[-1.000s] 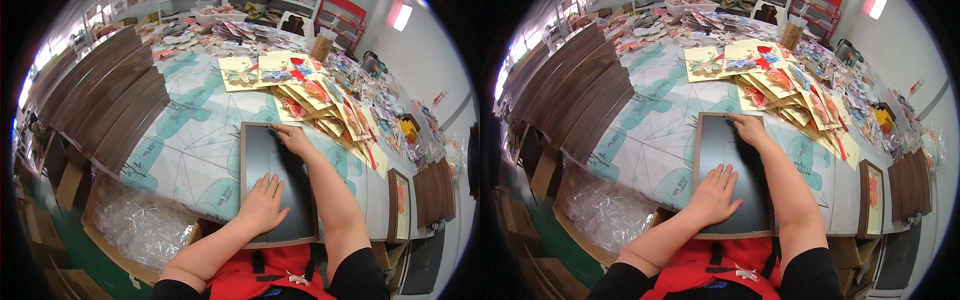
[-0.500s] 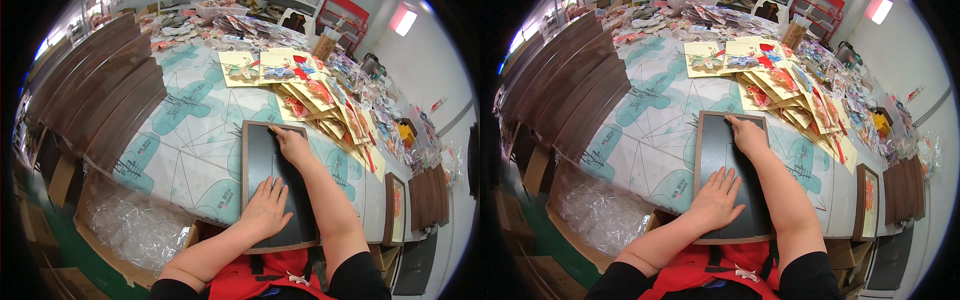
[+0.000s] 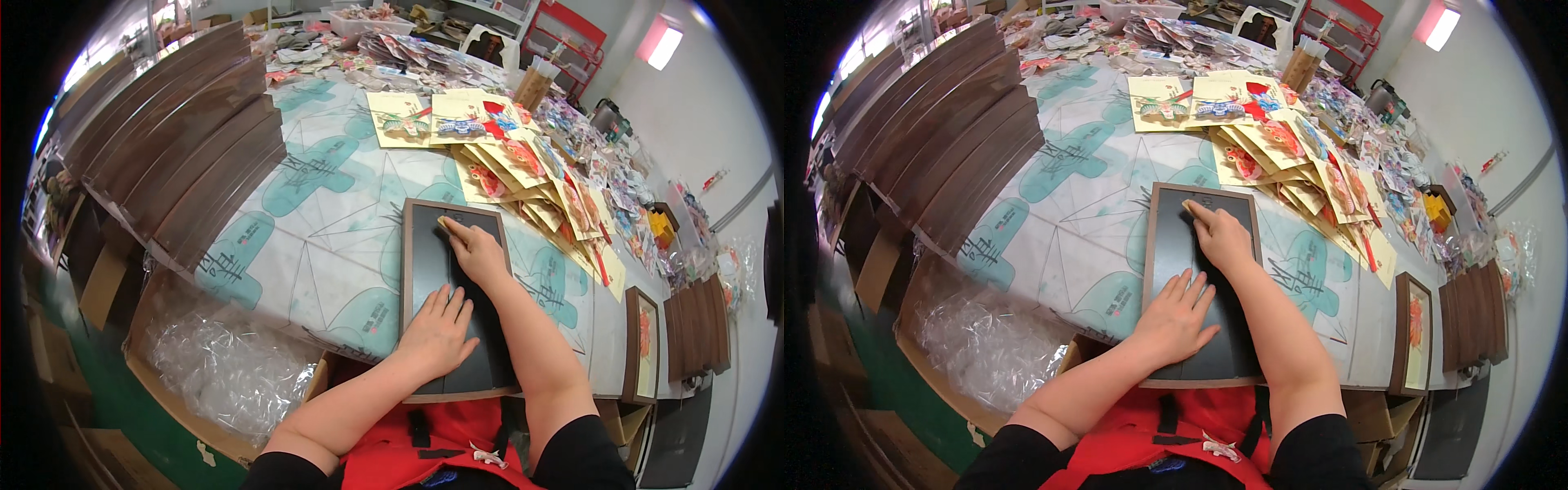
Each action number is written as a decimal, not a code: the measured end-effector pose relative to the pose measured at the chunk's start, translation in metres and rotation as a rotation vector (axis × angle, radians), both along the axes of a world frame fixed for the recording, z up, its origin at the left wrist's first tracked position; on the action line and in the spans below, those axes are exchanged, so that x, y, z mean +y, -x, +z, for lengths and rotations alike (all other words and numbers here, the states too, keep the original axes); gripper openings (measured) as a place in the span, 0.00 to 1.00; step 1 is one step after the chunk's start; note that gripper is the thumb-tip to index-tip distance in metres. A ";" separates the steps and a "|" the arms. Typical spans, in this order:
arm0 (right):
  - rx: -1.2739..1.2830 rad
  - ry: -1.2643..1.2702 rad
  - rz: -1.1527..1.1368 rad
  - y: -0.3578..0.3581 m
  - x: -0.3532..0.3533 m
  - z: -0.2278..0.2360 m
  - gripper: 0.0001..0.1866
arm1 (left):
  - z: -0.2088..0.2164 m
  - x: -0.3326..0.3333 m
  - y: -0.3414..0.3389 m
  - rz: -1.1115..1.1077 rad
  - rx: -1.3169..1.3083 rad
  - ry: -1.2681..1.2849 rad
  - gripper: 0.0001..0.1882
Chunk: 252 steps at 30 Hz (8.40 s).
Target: The person assembles picture frames by removing protective plastic, inserting a backing board, and securing the frame with a wooden tool. They handle decorative paper cutouts and place them into the frame assembly. The process involves repetitive steps of opening, inserting, and closing the frame back.
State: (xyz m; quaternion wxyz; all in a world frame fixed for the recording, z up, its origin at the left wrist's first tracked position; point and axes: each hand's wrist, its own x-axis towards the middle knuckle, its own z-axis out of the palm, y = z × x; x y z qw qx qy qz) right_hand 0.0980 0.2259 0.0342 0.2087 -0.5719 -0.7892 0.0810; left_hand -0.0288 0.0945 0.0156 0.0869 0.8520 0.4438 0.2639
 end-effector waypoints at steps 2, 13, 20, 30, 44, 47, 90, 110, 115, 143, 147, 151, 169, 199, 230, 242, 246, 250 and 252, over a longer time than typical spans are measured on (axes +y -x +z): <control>0.045 -0.042 0.047 0.000 -0.012 -0.001 0.19 | -0.002 0.003 0.003 -0.019 -0.362 0.052 0.34; 0.062 -0.213 0.374 0.017 -0.077 0.016 0.20 | -0.015 0.042 0.064 0.302 -1.239 0.361 0.12; 0.115 -0.109 0.202 0.000 -0.048 0.015 0.18 | -0.024 0.049 0.127 0.741 -1.105 0.196 0.06; -0.042 0.006 0.157 0.028 0.005 0.002 0.16 | -0.020 0.023 0.034 0.102 -0.256 0.073 0.18; -0.288 -0.014 0.089 0.032 -0.005 0.005 0.17 | -0.021 0.025 0.036 0.074 -0.325 0.111 0.17; -0.227 -0.008 0.085 0.027 -0.005 0.004 0.18 | -0.033 0.029 0.038 0.057 -0.487 0.069 0.18; 0.188 0.189 -0.244 -0.102 -0.034 -0.001 0.17 | -0.045 -0.036 0.020 0.177 -0.809 0.453 0.48; -0.561 0.136 -0.310 -0.033 -0.040 0.007 0.15 | -0.048 -0.035 0.025 0.161 -0.854 0.452 0.48; 0.199 -0.034 -0.235 -0.089 -0.060 -0.023 0.17 | -0.059 -0.031 0.022 0.133 -0.868 0.426 0.47; 0.096 -0.018 -0.099 -0.087 -0.172 0.009 0.18 | -0.048 -0.035 0.027 0.146 -0.793 0.404 0.44; 0.385 0.130 -0.068 -0.118 -0.195 0.019 0.10 | -0.003 -0.053 0.020 0.116 -0.174 -0.004 0.35; 0.041 0.238 0.035 -0.124 -0.209 0.028 0.12 | 0.007 -0.066 -0.011 -0.170 -0.196 0.106 0.26; -0.127 0.543 0.031 -0.116 -0.199 0.043 0.16 | 0.002 -0.068 -0.031 -0.219 -0.013 0.138 0.23; 0.685 0.459 0.012 -0.112 -0.193 -0.013 0.50 | -0.025 -0.035 0.014 0.288 -0.953 0.523 0.35; 1.118 0.462 -0.218 -0.116 -0.149 -0.016 0.36 | -0.047 -0.042 0.022 0.219 -1.010 0.467 0.31; 1.177 0.457 -0.245 -0.103 -0.117 -0.030 0.30 | -0.045 -0.047 0.019 0.230 -1.004 0.450 0.32; 1.177 0.460 -0.262 -0.103 -0.113 -0.032 0.29 | -0.047 -0.048 0.017 0.242 -0.980 0.412 0.32; 1.085 0.480 -0.304 -0.103 -0.110 -0.027 0.26 | -0.045 -0.048 0.017 0.248 -0.951 0.399 0.32; 1.045 0.466 -0.292 -0.106 -0.101 -0.034 0.26 | -0.050 -0.046 0.017 0.260 -0.964 0.388 0.32</control>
